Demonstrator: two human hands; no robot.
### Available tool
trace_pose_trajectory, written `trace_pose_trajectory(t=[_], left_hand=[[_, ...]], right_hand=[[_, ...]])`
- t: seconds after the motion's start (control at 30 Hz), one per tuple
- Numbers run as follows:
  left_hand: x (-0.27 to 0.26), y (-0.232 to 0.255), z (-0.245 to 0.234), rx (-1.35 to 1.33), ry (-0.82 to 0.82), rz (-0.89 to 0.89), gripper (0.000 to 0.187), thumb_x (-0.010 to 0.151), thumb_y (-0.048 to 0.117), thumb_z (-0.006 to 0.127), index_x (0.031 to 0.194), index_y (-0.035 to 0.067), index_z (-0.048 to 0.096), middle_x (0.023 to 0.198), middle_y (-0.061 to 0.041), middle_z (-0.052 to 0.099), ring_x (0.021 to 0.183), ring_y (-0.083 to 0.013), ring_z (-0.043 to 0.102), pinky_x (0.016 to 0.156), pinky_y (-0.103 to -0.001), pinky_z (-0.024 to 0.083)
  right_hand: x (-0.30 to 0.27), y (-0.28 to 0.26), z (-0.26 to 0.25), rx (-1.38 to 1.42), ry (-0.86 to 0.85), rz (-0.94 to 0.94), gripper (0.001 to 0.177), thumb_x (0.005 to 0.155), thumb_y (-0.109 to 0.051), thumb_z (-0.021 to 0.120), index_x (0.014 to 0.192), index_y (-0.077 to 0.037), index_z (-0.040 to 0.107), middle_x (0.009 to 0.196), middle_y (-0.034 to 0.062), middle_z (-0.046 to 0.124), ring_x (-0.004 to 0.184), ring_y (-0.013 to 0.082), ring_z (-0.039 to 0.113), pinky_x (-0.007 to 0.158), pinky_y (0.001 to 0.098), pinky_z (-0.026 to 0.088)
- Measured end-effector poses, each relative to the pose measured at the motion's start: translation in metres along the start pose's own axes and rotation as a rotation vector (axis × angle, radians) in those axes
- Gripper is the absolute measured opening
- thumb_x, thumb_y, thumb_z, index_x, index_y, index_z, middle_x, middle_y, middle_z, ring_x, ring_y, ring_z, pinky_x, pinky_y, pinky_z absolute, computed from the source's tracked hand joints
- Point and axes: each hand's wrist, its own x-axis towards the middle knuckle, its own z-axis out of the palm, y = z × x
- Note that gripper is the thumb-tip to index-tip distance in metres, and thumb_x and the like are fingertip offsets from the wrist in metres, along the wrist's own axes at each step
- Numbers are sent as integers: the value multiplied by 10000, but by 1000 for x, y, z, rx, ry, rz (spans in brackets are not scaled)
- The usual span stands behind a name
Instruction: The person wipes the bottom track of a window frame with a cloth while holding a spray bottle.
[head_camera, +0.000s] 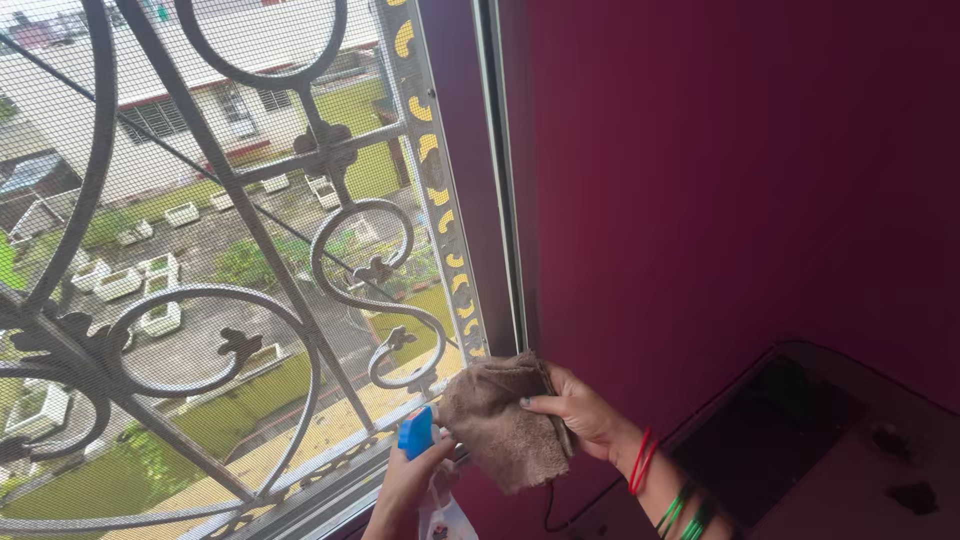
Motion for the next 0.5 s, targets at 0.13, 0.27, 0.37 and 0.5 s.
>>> trace_pose_trajectory(t=[0.13,0.27,0.37,0.5], left_hand=[[-42,36,28,-251,122,-246,463,751,117,781,1155,149,557,796,-54,642,610,-191,639,521,-340,500],[-32,34,30,-216,120,-233,396,762,126,785,1086,101,559,778,-91,635,599,-225,636,514,-358,495],[-8,16,13,86,142,-178,313,789,168,780,1034,51,624,757,-104,634,604,-261,648,526,-400,506],[0,3,0,94,112,-103,323,812,151,758,1080,76,596,752,-63,612,605,-224,620,553,-401,498]], right_hand=[[9,-8,7,-29,-93,-44,535,881,15,579,1406,-84,575,1317,32,690,1207,124,653,1069,308,503],[29,13,-2,-200,-66,-115,489,928,12,590,1416,-9,571,1337,72,661,1231,154,621,1067,325,494],[39,33,-16,-101,-152,-162,510,937,15,571,1445,-8,541,1364,57,640,1244,146,607,1075,321,494],[54,52,-33,-91,-172,-194,526,938,47,572,1461,16,533,1372,86,638,1242,149,605,1081,326,492]])
